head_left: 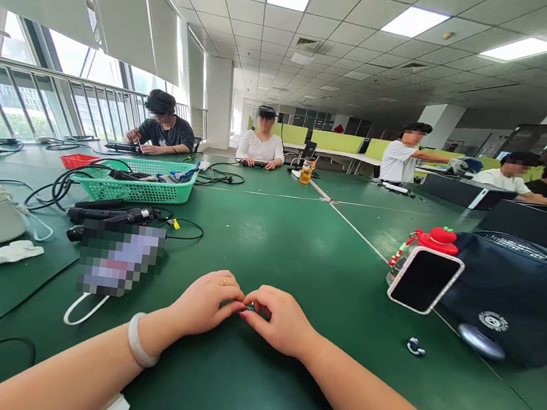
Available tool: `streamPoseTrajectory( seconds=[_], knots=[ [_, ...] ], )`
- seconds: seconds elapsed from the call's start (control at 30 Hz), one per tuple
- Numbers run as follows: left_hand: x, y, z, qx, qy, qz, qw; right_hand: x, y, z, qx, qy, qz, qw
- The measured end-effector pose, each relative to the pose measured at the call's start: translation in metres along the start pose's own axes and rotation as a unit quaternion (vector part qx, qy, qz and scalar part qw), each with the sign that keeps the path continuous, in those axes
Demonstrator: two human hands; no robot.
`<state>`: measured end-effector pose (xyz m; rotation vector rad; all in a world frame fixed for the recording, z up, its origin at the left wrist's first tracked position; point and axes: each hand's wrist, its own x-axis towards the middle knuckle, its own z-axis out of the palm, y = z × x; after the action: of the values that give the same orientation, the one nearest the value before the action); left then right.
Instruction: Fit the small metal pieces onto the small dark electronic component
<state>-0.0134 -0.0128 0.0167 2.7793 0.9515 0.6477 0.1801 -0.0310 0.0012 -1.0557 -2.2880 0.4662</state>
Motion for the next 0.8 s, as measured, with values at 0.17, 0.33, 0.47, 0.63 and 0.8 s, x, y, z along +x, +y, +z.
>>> streamPoseTrajectory(
  seconds=[0.17,0.33,0.47,0.63,0.8],
  knots=[
    [0.0,0.001,0.0,0.01,-0.01,0.027,1.0,0.0,0.001,0.001,-0.002,0.007,0.005,1.0],
    [0.001,0.0,0.0,0.006,-0.011,0.046,0.999,0.0,-0.001,0.0,-0.003,0.003,0.002,1.0],
    [0.0,-0.002,0.001,0.002,-0.008,0.044,0.999,0.0,-0.001,-0.002,-0.003,0.0,-0.01,1.0],
    [-0.001,-0.004,0.004,0.004,-0.001,-0.025,1.0,0.002,0.007,-0.001,-0.007,-0.011,0.006,1.0],
    [-0.002,-0.007,0.007,0.003,-0.001,-0.071,0.997,0.004,0.013,-0.002,-0.046,0.003,0.071,0.996]
  ],
)
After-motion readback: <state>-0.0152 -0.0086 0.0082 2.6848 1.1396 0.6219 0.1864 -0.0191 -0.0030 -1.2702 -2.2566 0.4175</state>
